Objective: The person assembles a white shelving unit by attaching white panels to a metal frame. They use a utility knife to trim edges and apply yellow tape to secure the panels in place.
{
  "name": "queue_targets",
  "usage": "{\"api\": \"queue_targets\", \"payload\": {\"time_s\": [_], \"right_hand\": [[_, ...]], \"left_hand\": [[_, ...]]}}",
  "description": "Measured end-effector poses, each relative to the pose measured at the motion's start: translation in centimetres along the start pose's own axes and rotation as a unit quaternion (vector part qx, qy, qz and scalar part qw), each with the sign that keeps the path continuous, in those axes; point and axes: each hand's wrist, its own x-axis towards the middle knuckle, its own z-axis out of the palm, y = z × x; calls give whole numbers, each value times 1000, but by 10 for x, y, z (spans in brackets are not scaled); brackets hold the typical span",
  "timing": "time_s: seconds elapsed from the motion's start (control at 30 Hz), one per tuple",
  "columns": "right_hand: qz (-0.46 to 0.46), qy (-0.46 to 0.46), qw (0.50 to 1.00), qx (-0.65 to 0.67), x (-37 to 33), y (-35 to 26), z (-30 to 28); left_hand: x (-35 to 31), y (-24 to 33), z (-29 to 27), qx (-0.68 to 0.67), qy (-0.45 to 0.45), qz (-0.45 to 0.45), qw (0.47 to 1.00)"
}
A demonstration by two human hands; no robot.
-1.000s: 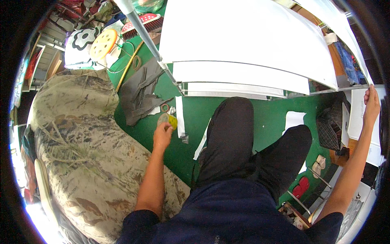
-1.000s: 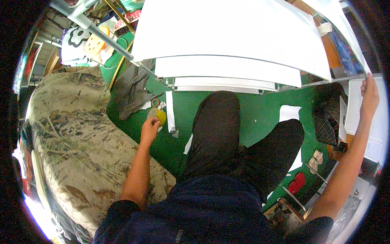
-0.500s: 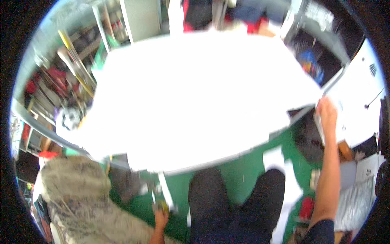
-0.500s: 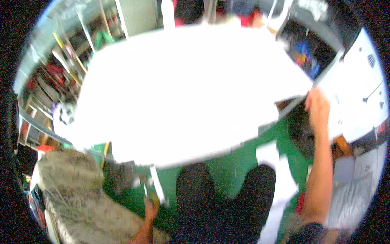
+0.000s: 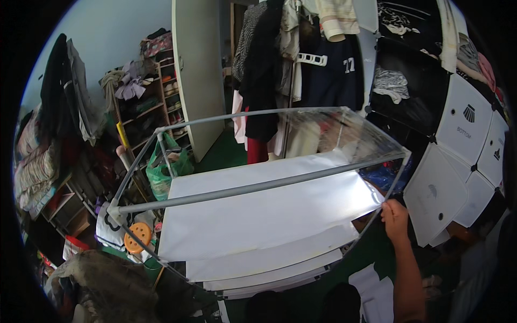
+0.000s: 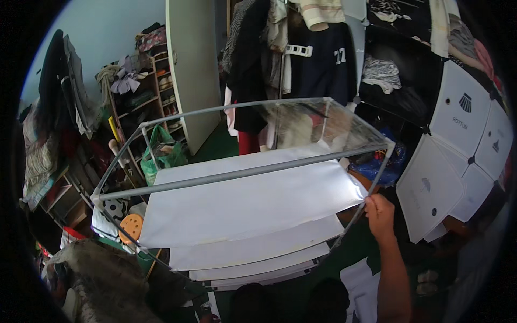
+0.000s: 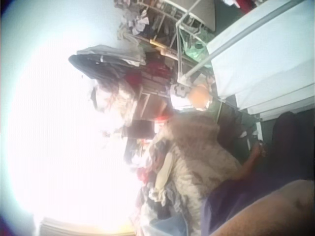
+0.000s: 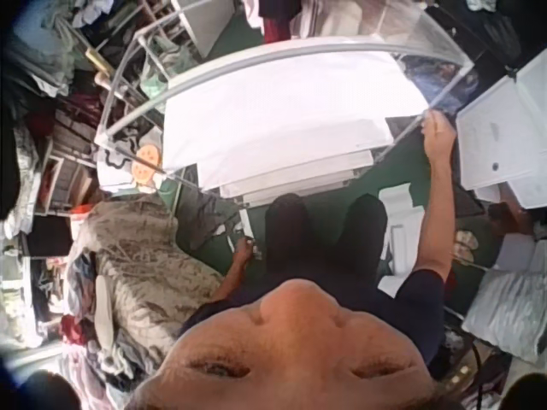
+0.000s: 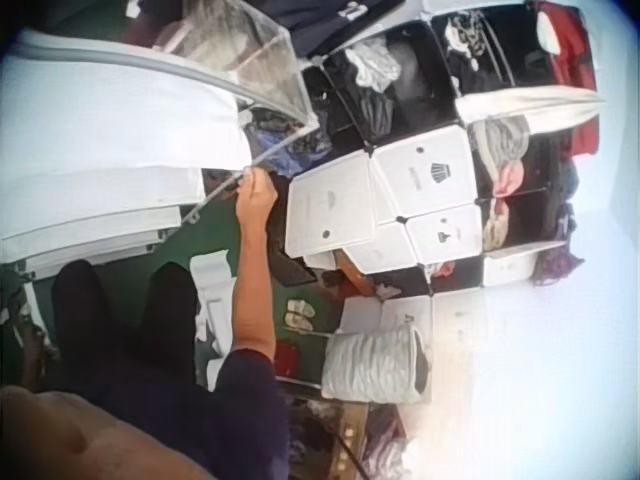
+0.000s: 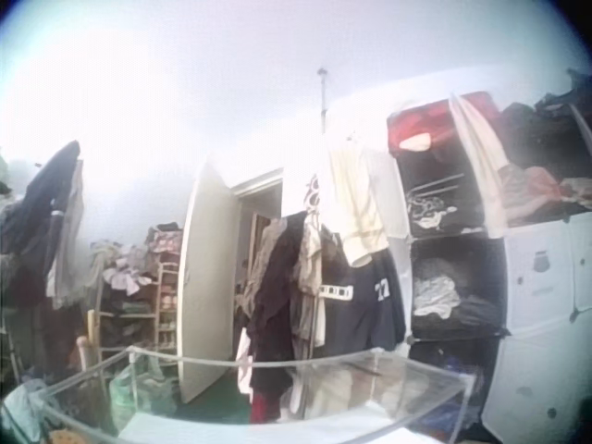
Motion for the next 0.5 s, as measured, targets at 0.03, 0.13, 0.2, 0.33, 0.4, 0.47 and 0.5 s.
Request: {"api": "queue_targets", "payload": {"time_s": [0.03,0.13,0.2,0.33,0.4,0.47,0.5], "right_hand": [[-12,-7,1000,16,3,-5,15],[-26,-16,999,32,4,-9,31],[-25,-8,1000,13,2,-7,18],[-36,-18,999,6,5,-14,11],[-36,-45,998,25,8,-15,12],[-16,-75,997,31,4,-12,4],[-1,-84,996,35,4,-9,-4]], "left_hand": [[8,-8,-10,35,54,95,993],[18,6,-19,124,165,314,927],[-24,121,-21,124,180,396,892],[-110,282,-37,89,221,667,706],[-126,319,-47,102,238,733,629],[-132,356,-51,128,275,747,591],[-137,379,-51,152,291,735,593]]}}
